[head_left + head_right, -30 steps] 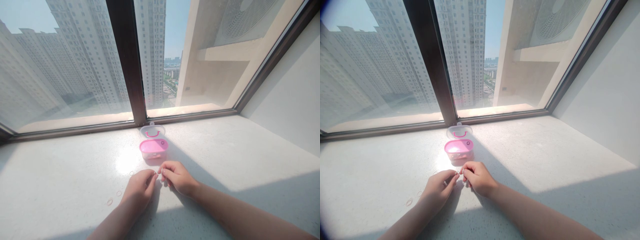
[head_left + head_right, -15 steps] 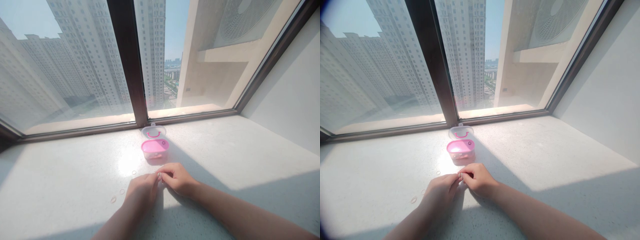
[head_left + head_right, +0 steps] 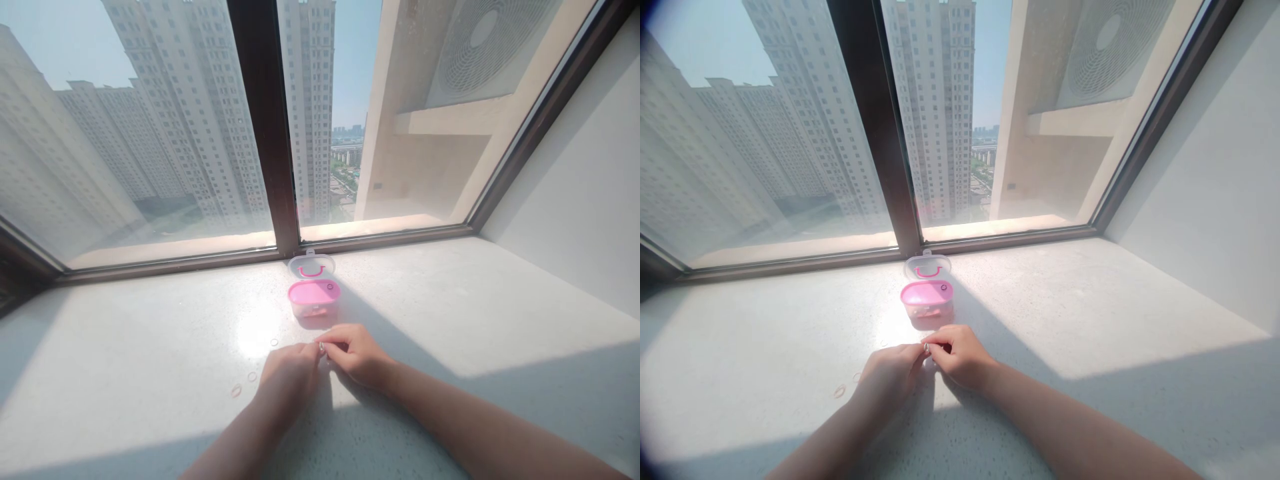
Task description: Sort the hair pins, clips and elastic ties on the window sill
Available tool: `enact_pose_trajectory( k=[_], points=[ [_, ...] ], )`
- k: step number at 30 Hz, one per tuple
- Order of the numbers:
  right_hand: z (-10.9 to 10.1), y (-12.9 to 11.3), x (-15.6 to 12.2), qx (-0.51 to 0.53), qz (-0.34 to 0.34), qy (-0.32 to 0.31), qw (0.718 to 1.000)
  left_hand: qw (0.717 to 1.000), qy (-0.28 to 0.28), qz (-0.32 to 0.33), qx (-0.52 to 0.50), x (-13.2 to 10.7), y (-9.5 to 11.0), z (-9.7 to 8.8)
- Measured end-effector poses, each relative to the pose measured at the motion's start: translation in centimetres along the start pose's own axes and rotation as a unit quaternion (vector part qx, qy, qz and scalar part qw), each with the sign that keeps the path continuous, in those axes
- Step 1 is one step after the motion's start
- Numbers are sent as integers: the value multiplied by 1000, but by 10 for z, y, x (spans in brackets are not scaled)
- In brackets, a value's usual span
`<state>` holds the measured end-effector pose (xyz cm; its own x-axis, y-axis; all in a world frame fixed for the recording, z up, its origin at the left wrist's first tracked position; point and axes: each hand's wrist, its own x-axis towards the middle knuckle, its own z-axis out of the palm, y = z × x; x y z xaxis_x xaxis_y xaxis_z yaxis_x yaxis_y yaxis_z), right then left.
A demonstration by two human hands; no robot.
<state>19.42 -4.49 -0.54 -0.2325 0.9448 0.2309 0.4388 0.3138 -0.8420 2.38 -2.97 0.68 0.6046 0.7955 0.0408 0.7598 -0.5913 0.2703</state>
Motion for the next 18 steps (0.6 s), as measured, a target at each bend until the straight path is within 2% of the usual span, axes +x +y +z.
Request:
enact_pose_trajectory(
  k=[6, 11, 18],
  points=[
    [0, 4, 0, -1, 16, 28, 999, 994, 28, 37, -103, 1, -3, 0],
    [-2, 2, 0, -7, 26, 46, 999, 986, 53, 41, -153, 3, -6, 4],
    [-2, 3, 0, 23, 20, 56, 998, 976, 73, -5, -204, 4, -4, 7]
  ],
)
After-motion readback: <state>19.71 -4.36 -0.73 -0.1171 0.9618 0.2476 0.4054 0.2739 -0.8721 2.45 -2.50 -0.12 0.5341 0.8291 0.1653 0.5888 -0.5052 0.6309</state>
